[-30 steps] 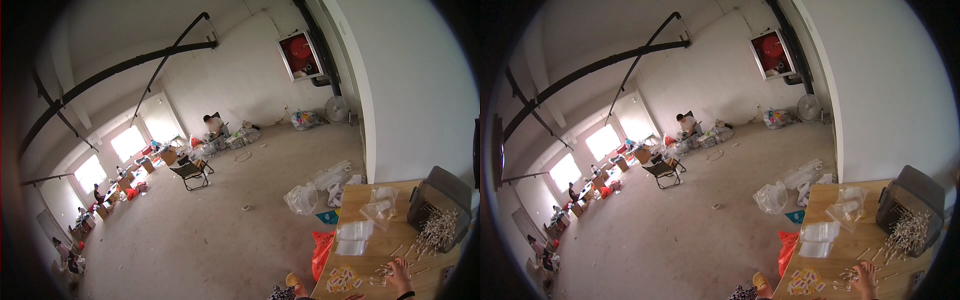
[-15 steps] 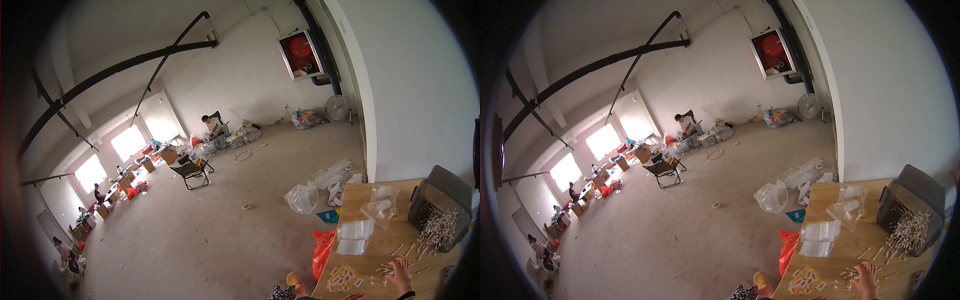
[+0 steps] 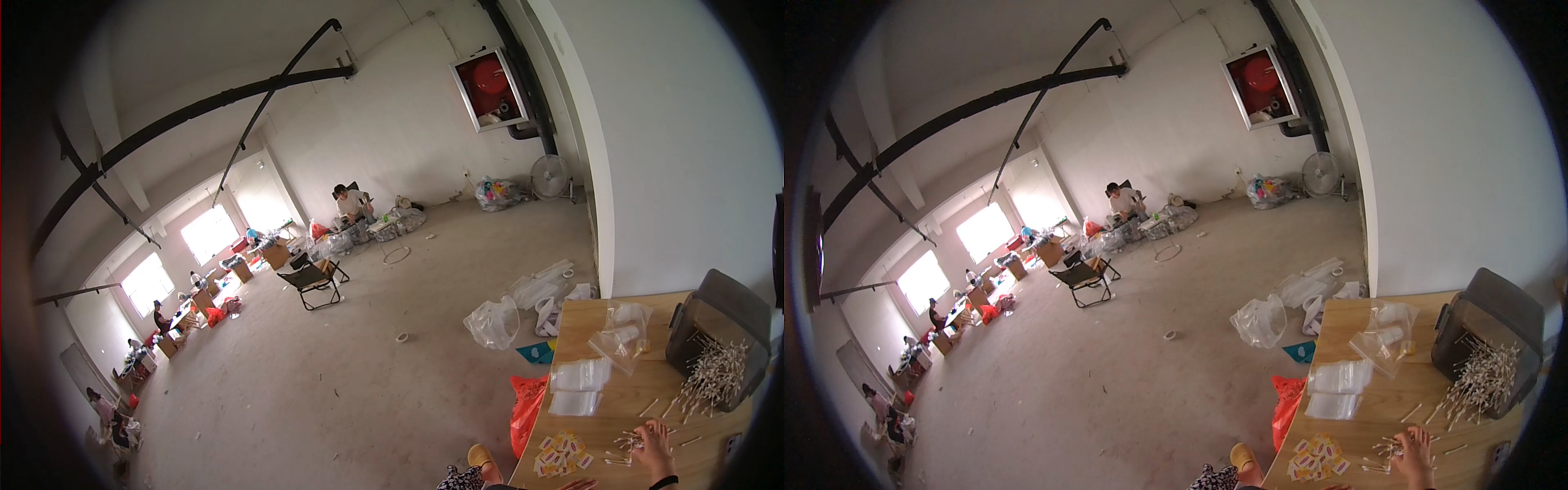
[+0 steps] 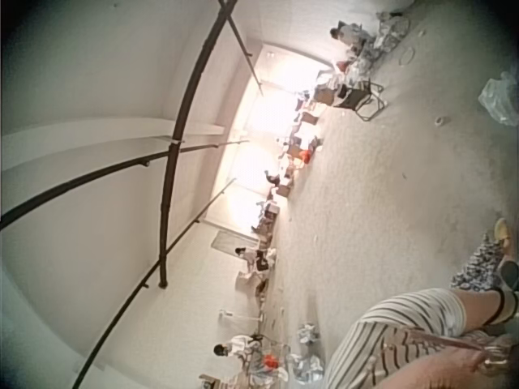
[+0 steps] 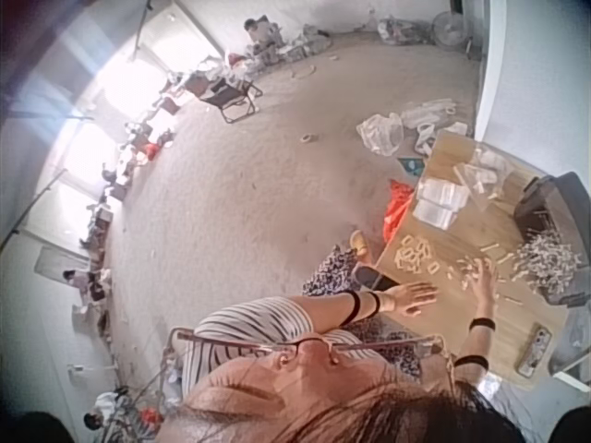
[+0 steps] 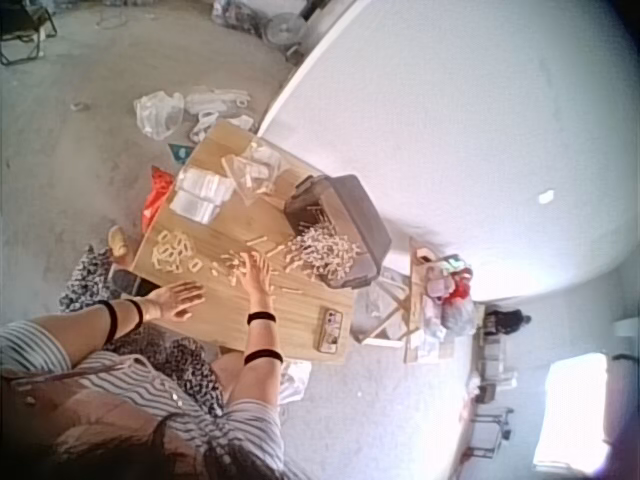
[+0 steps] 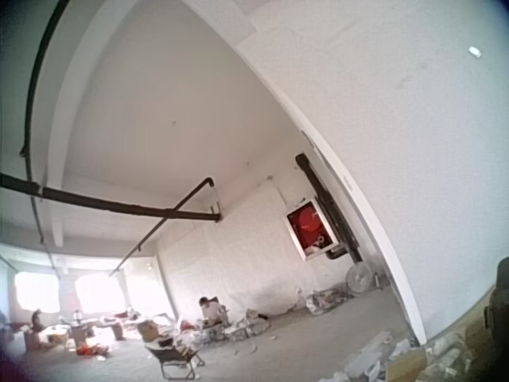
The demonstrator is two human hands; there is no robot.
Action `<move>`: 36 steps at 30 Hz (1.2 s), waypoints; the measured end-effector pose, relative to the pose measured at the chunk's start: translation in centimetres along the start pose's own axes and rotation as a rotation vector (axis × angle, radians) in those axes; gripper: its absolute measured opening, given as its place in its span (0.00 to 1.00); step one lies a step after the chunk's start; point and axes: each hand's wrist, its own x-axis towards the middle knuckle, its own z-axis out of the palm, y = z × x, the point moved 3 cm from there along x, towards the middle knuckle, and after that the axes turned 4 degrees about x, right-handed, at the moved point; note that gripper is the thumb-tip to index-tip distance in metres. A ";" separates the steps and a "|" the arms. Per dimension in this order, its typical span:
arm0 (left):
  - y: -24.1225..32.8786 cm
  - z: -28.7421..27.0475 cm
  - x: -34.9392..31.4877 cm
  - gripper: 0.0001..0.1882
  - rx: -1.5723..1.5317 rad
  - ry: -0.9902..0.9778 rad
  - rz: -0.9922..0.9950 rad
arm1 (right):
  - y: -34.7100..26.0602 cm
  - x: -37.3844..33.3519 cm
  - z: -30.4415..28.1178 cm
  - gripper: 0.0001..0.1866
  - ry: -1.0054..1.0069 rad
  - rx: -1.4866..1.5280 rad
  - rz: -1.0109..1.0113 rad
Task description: Sorting and arranging cotton swabs on a table into groups.
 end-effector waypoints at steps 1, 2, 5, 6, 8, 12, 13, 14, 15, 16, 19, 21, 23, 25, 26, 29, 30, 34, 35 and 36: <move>0.2 0.0 0.0 0.40 0.001 0.000 -0.002 | 0.0 -0.2 0.0 0.30 0.003 0.004 -0.004; 0.6 0.0 -0.1 0.40 -0.003 -0.001 -0.002 | 0.1 -0.5 0.0 0.30 0.004 0.006 -0.007; 1.2 0.2 -0.3 0.39 -0.045 -0.025 0.005 | 0.3 -2.0 -0.4 0.30 0.015 -0.014 0.011; 1.2 0.5 -0.6 0.39 -0.019 -0.017 0.017 | -0.9 -2.1 -1.1 0.30 0.012 -0.020 0.023; 0.7 1.7 -1.3 0.38 -0.259 -0.048 -0.051 | -2.5 -2.8 -1.9 0.31 0.010 0.025 0.056; -0.2 1.4 -0.8 0.31 0.042 0.083 0.019 | -3.4 -1.7 -2.2 0.28 0.114 0.045 -0.085; -0.3 -1.0 0.2 0.31 -0.004 0.060 -0.009 | -3.9 -0.7 -2.4 0.27 0.104 0.097 -0.061; -0.7 -0.9 0.1 0.32 -0.020 0.036 -0.001 | -3.8 -0.7 -1.7 0.27 0.128 0.054 -0.062; -0.7 -2.4 -0.2 0.32 -0.001 0.003 -0.034 | -5.6 0.4 -2.3 0.25 0.092 0.074 -0.032; -1.3 -2.9 0.7 0.31 0.026 -0.019 -0.049 | -5.7 1.1 -2.7 0.23 0.050 0.104 0.053; -1.7 -0.5 1.3 0.31 -0.006 -0.039 -0.048 | -5.1 -0.3 -3.2 0.25 0.057 -0.021 0.146; -1.2 -0.1 1.1 0.31 -0.031 -0.050 -0.037 | -5.3 -1.4 -3.3 0.26 0.074 -0.038 0.136; -1.2 -0.6 0.8 0.31 -0.018 -0.050 -0.054 | -6.0 -1.6 -3.5 0.27 0.058 -0.023 0.121; -1.4 -0.8 0.2 0.32 0.001 -0.075 -0.046 | -6.4 -1.7 -3.4 0.30 0.117 0.002 0.018; -1.7 -1.1 -0.9 0.31 0.007 -0.069 -0.060 | -7.5 -1.4 -2.9 0.32 0.101 0.067 0.050; -0.5 -0.1 -0.2 0.33 -0.019 0.051 0.006 | -6.7 -3.3 -4.3 0.32 0.130 0.106 0.163; 0.3 0.8 0.7 0.34 -0.047 0.063 0.028 | -4.7 -4.9 -4.7 0.32 0.174 -0.009 0.167; -0.1 0.1 -0.2 0.37 -0.030 0.055 0.018 | -7.0 -4.6 -3.9 0.29 0.211 0.029 0.195; 0.0 0.0 -0.5 0.37 -0.010 0.060 0.006 | -7.3 -4.4 -3.5 0.29 0.232 0.013 0.177; 0.1 0.2 -0.6 0.37 -0.017 0.038 0.000 | -7.3 -4.7 -3.5 0.29 0.261 -0.013 0.173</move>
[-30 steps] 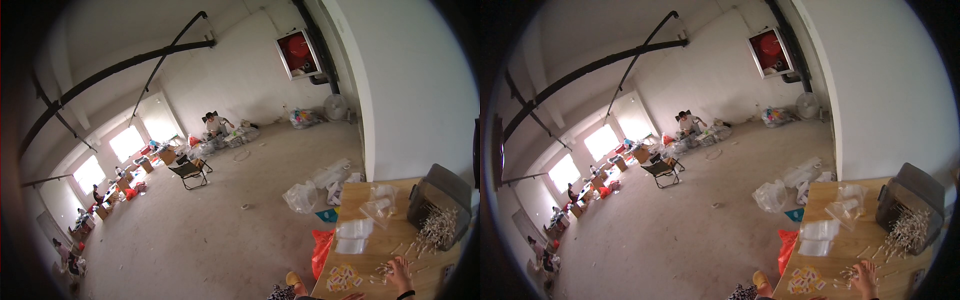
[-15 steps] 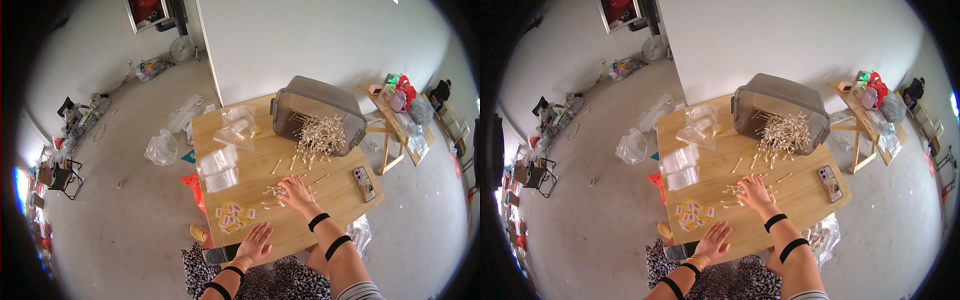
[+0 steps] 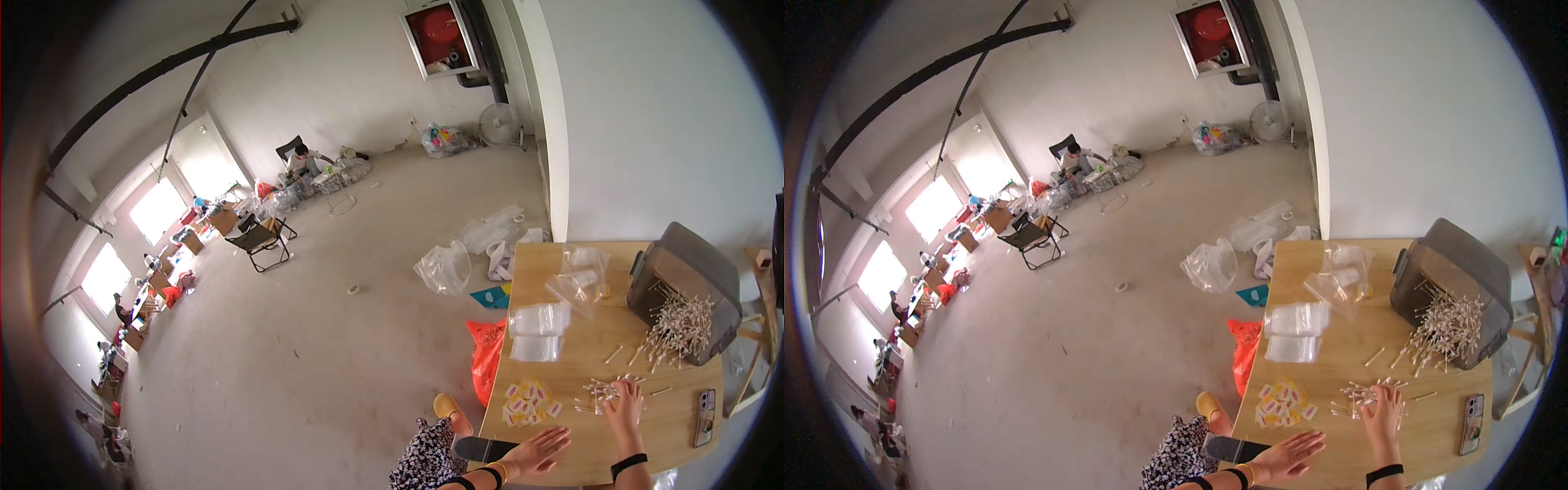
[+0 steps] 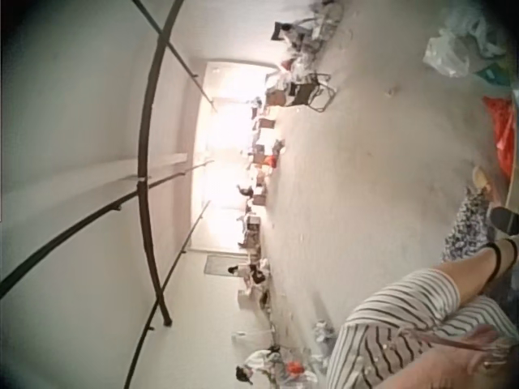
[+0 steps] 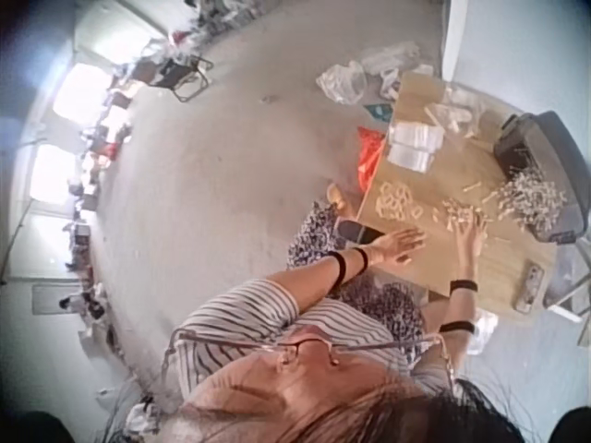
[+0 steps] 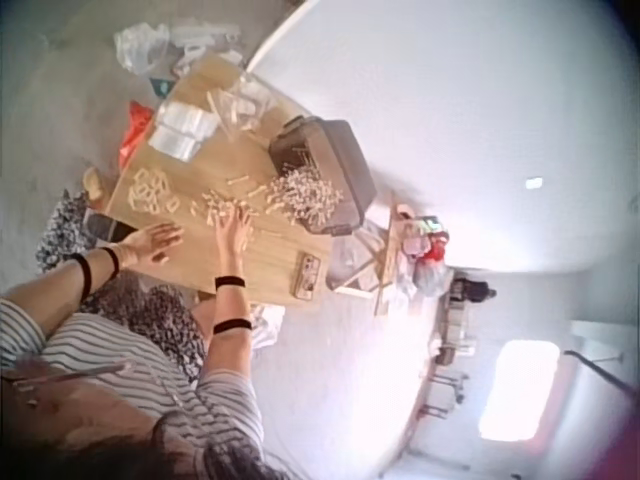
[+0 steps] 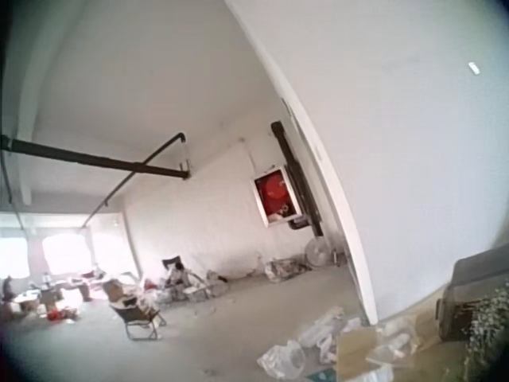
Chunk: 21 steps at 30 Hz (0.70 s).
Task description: Sorting and arranging cotton swabs on a table into groups.
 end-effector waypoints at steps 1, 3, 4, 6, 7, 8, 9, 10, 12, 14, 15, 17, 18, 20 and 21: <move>-0.4 0.3 -0.3 0.37 0.002 -0.021 -0.013 | -0.1 0.0 0.3 0.29 0.009 0.011 -0.015; -0.2 0.0 -0.2 0.36 -0.023 0.135 0.036 | 0.9 -0.6 0.6 0.29 -0.008 0.018 0.018; 0.4 -0.3 0.5 0.33 -0.078 0.067 0.021 | 1.6 -1.0 0.2 0.29 0.007 0.010 0.028; 0.4 -0.6 1.1 0.30 -0.150 -0.005 0.024 | 3.0 -2.1 -0.8 0.29 0.011 -0.022 0.047; -0.7 0.2 0.9 0.31 -0.056 0.028 0.065 | 2.6 -2.1 -1.3 0.29 0.011 0.007 0.029; -0.6 1.7 0.7 0.33 0.012 0.057 0.119 | 2.2 -2.1 -1.6 0.29 0.009 0.019 0.035; -0.2 2.1 0.9 0.31 -0.006 0.079 0.131 | 3.7 -2.8 -1.7 0.29 0.052 0.039 0.094; -0.7 0.6 0.9 0.30 -0.008 0.094 0.127 | 1.7 -2.3 -2.3 0.27 0.019 0.096 0.206; -0.9 -2.0 1.2 0.30 -0.093 0.025 0.051 | 1.4 -1.7 -2.5 0.25 0.032 0.056 0.158; -1.8 -2.5 0.3 0.33 -0.138 -0.043 -0.004 | 0.9 -1.4 -2.6 0.24 0.004 -0.004 0.093; -2.0 -2.7 0.4 0.34 -0.144 -0.072 -0.031 | 1.2 -1.6 -2.8 0.25 0.008 -0.030 0.078; -1.4 -2.4 1.6 0.37 -0.101 -0.143 -0.016 | 2.3 -2.4 -4.0 0.28 0.017 -0.070 0.131; -1.3 -2.1 2.3 0.39 -0.019 -0.199 -0.040 | 2.6 -2.6 -4.2 0.31 0.013 -0.075 0.138; -2.1 -1.6 4.5 0.43 0.030 -0.195 -0.045 | 2.8 -2.3 -4.3 0.34 -0.002 -0.094 0.144; -2.6 -1.4 5.6 0.46 0.091 -0.182 -0.066 | 2.7 -2.1 -4.2 0.38 -0.022 -0.103 0.130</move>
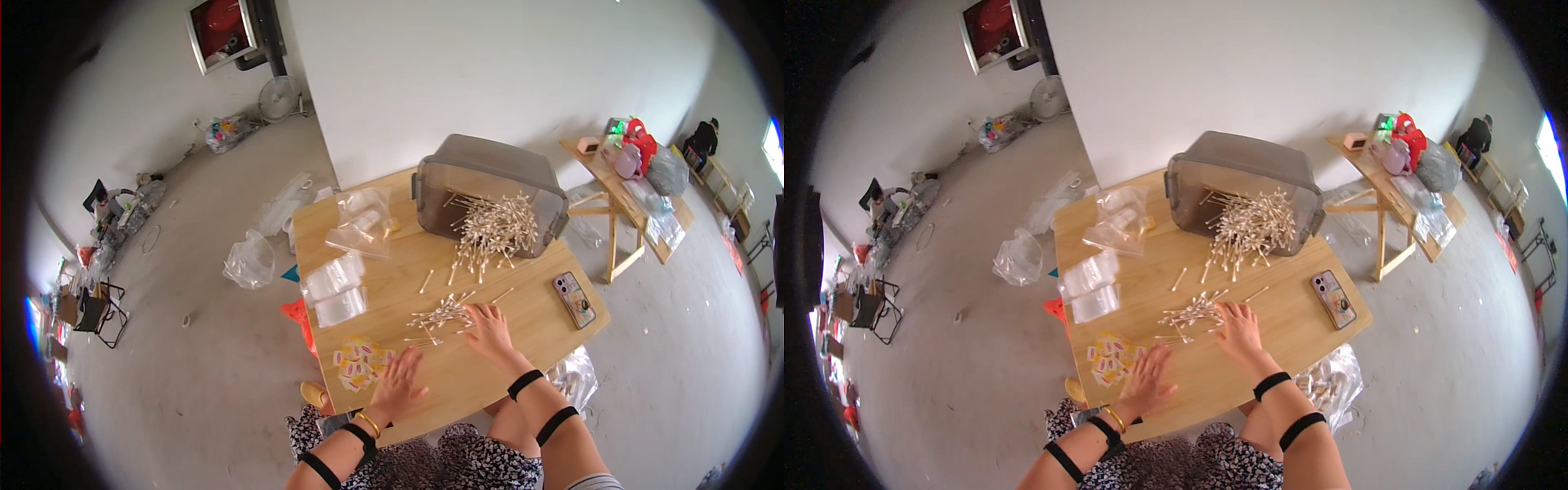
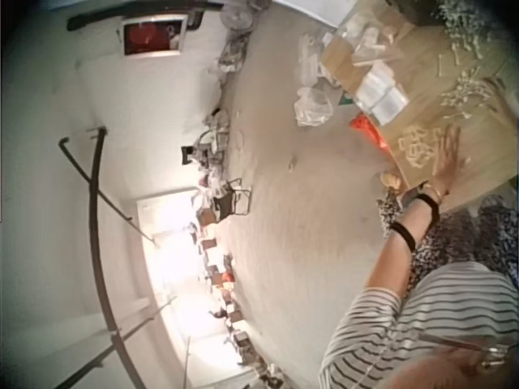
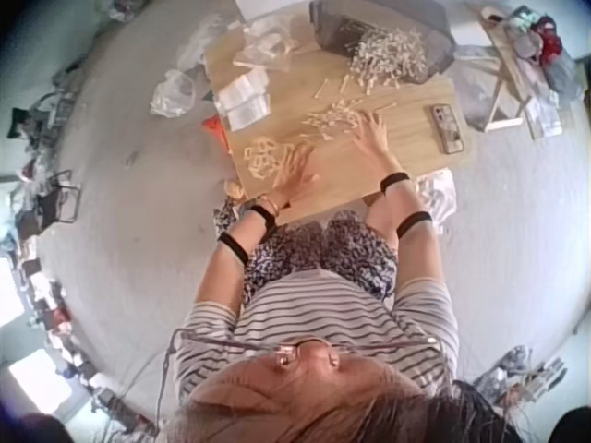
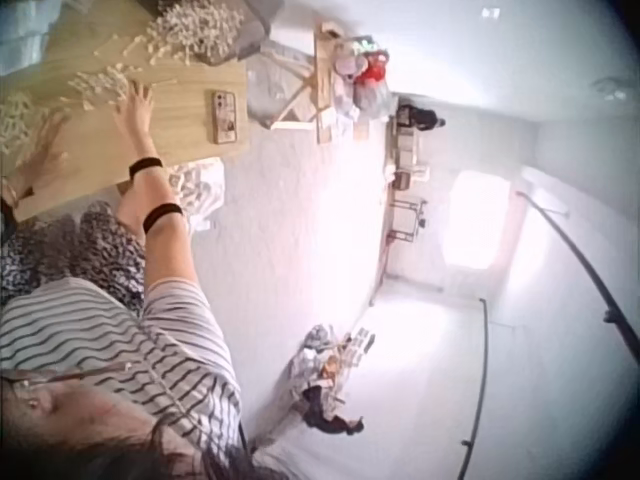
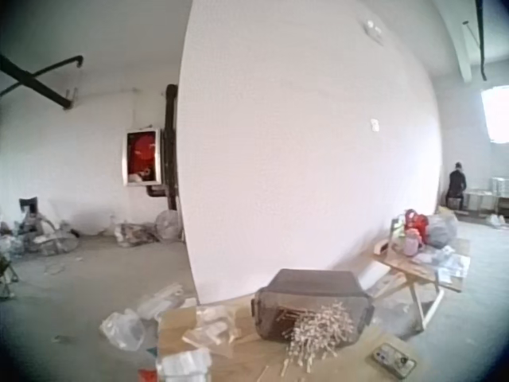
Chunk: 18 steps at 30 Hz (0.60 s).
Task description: Sorting and arranging cotton swabs on a table into groups.
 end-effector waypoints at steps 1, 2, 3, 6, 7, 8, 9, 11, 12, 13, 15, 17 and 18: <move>0.1 -0.4 1.4 0.46 -0.007 -0.008 0.008 | 0.1 0.3 -0.1 0.38 -0.001 -0.003 0.013; 0.0 -1.2 2.9 0.51 0.011 0.010 -0.027 | -0.1 0.7 0.1 0.42 -0.103 -0.014 0.006; -0.3 -1.8 4.4 0.55 0.029 0.028 -0.063 | -0.1 1.1 0.4 0.47 -0.205 -0.023 -0.002; -0.7 -2.3 8.8 0.64 0.161 -0.028 -0.145 | 1.4 1.8 1.3 0.52 -0.218 -0.159 -0.072; -1.0 -2.6 9.9 0.64 0.155 -0.041 -0.146 | 1.1 2.3 1.1 0.52 -0.229 -0.155 -0.063; -1.3 -2.9 11.0 0.67 0.152 -0.068 -0.138 | 1.0 3.1 1.0 0.50 -0.288 -0.189 -0.062; -1.6 -2.9 11.5 0.69 0.151 -0.092 -0.130 | 0.7 3.9 1.0 0.49 -0.345 -0.222 -0.063; -2.2 -1.9 12.3 0.68 0.052 -0.088 -0.099 | 0.7 4.9 1.6 0.49 -0.365 -0.223 -0.083; -2.5 -1.3 12.7 0.68 -0.040 -0.072 -0.074 | 0.7 5.3 2.0 0.48 -0.379 -0.225 -0.113; -2.7 -0.5 12.6 0.68 -0.042 -0.075 -0.073 | 0.8 5.5 2.5 0.48 -0.381 -0.225 -0.110; -2.4 0.8 11.7 0.61 -0.100 -0.007 -0.025 | 0.6 5.4 3.0 0.42 -0.378 -0.106 -0.186; -2.1 1.8 11.0 0.55 -0.060 0.059 0.007 | 1.0 5.1 2.7 0.37 -0.331 -0.053 -0.202; -2.0 1.9 10.4 0.50 -0.009 0.127 0.033 | 0.8 5.0 2.5 0.33 -0.280 0.006 -0.227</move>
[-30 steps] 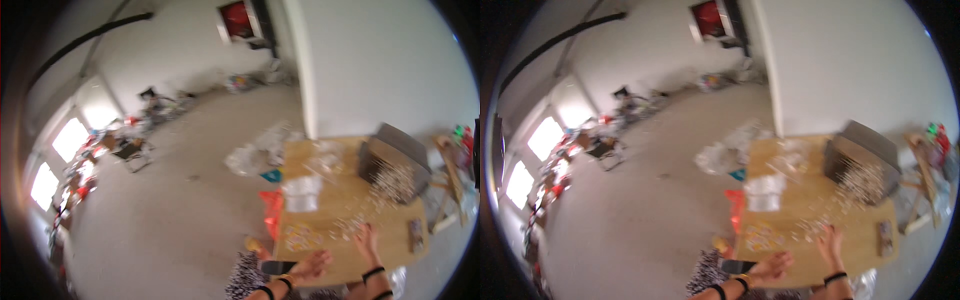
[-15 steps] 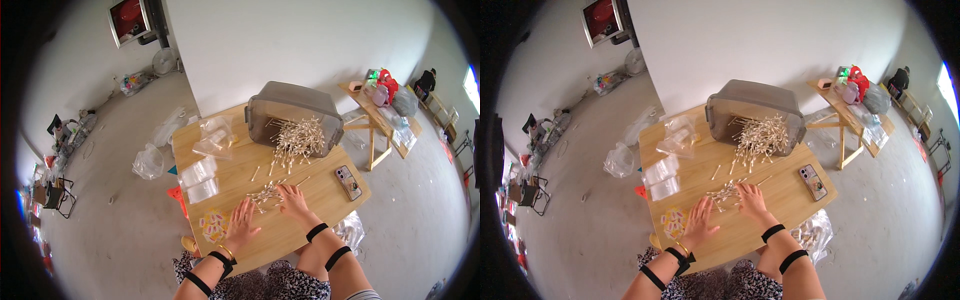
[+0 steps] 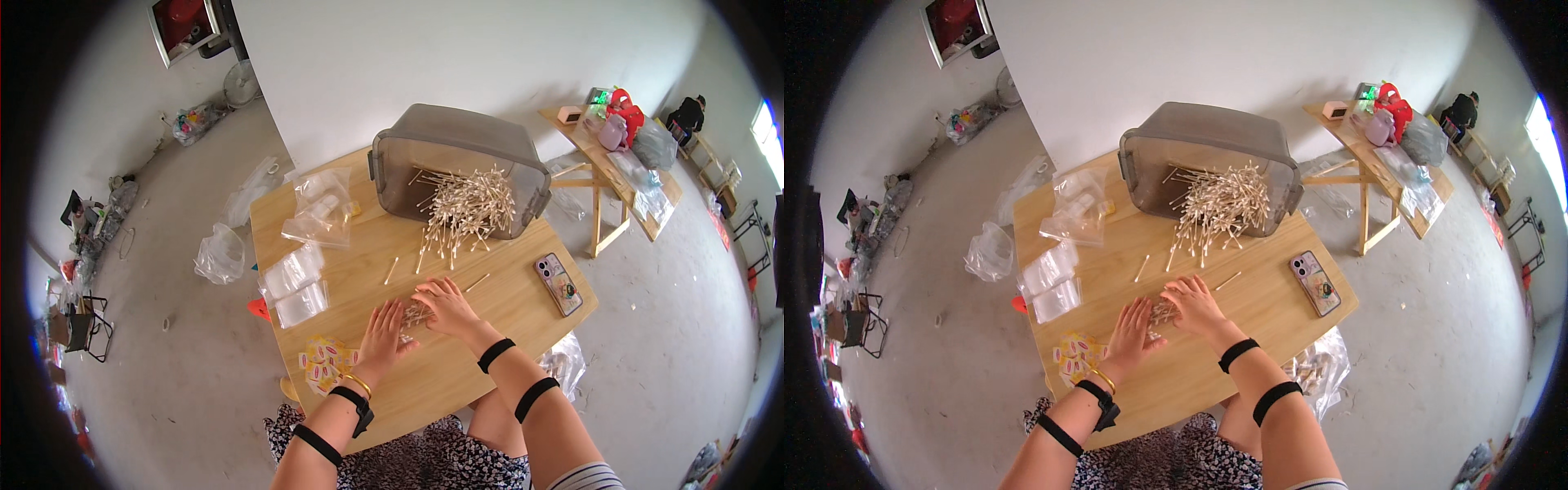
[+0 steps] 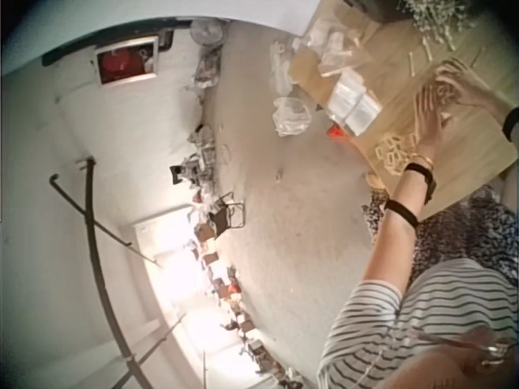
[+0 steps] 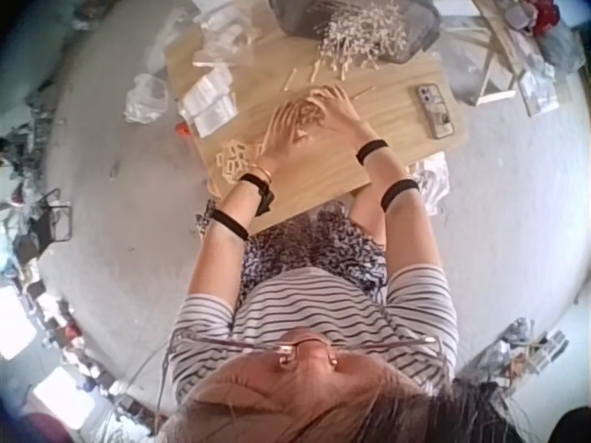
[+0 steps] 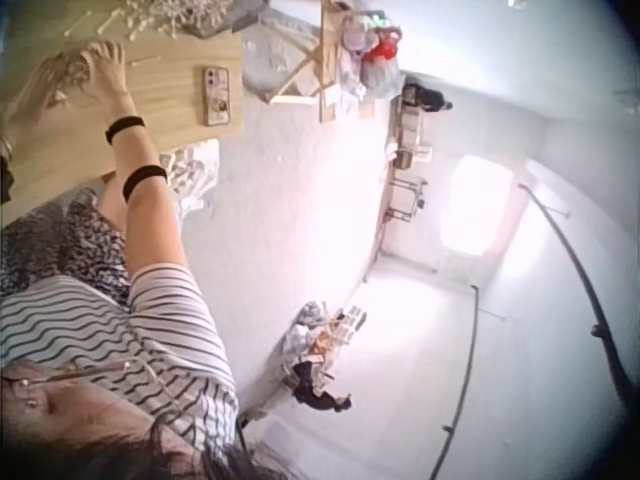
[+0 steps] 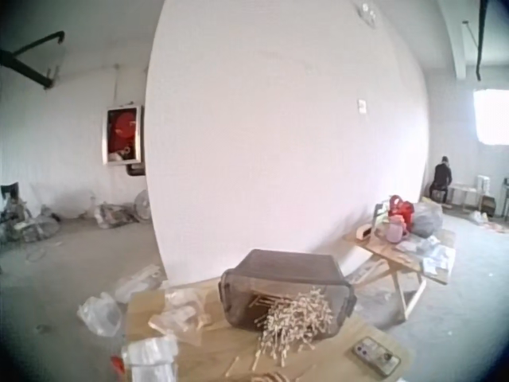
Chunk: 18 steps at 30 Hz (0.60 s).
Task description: Sorting and arranging cotton swabs on a table into groups.
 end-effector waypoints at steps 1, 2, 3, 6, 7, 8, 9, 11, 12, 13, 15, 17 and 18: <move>0.2 0.3 -0.5 0.50 0.003 -0.002 -0.002 | -0.2 -0.3 0.0 0.33 0.000 0.003 -0.002; 0.5 0.6 -0.9 0.44 0.045 0.000 -0.035 | -0.4 -0.8 -0.2 0.27 0.075 0.045 -0.002; 0.9 1.0 -1.1 0.38 0.082 0.004 -0.062 | -0.3 -1.5 -0.4 0.21 0.152 0.081 0.004; 2.2 1.5 -1.5 0.34 0.108 0.022 -0.117 | -0.1 -3.3 0.0 0.12 0.267 0.051 -0.035; 2.5 1.4 -1.7 0.34 0.109 0.026 -0.111 | 0.1 -3.8 0.1 0.12 0.273 0.048 -0.034; 2.7 1.2 -1.9 0.33 0.093 0.029 -0.129 | 0.2 -4.3 0.0 0.10 0.320 0.054 -0.026; 2.8 1.1 -2.0 0.32 0.076 0.031 -0.146 | 0.5 -4.7 -0.1 0.08 0.368 0.060 -0.018; 2.8 1.1 -2.4 0.31 0.070 0.044 -0.157 | 0.9 -5.4 -0.6 0.08 0.381 0.071 -0.002; 2.9 1.0 -2.5 0.30 0.057 0.056 -0.168 | 1.4 -5.8 -0.9 0.07 0.389 0.078 0.018; 3.0 1.0 -2.6 0.30 0.060 0.059 -0.167 | 1.9 -6.2 -1.0 0.07 0.392 0.078 0.015; 3.1 1.0 -3.1 0.31 0.085 0.038 -0.185 | 2.5 -6.7 -1.4 0.05 0.456 0.063 0.035; 3.5 1.1 -3.8 0.32 0.088 0.026 -0.197 | 3.0 -6.9 -1.7 0.05 0.455 0.073 0.036; 3.8 1.2 -4.1 0.33 0.086 0.013 -0.203 | 3.0 -6.8 -1.9 0.04 0.455 0.078 0.044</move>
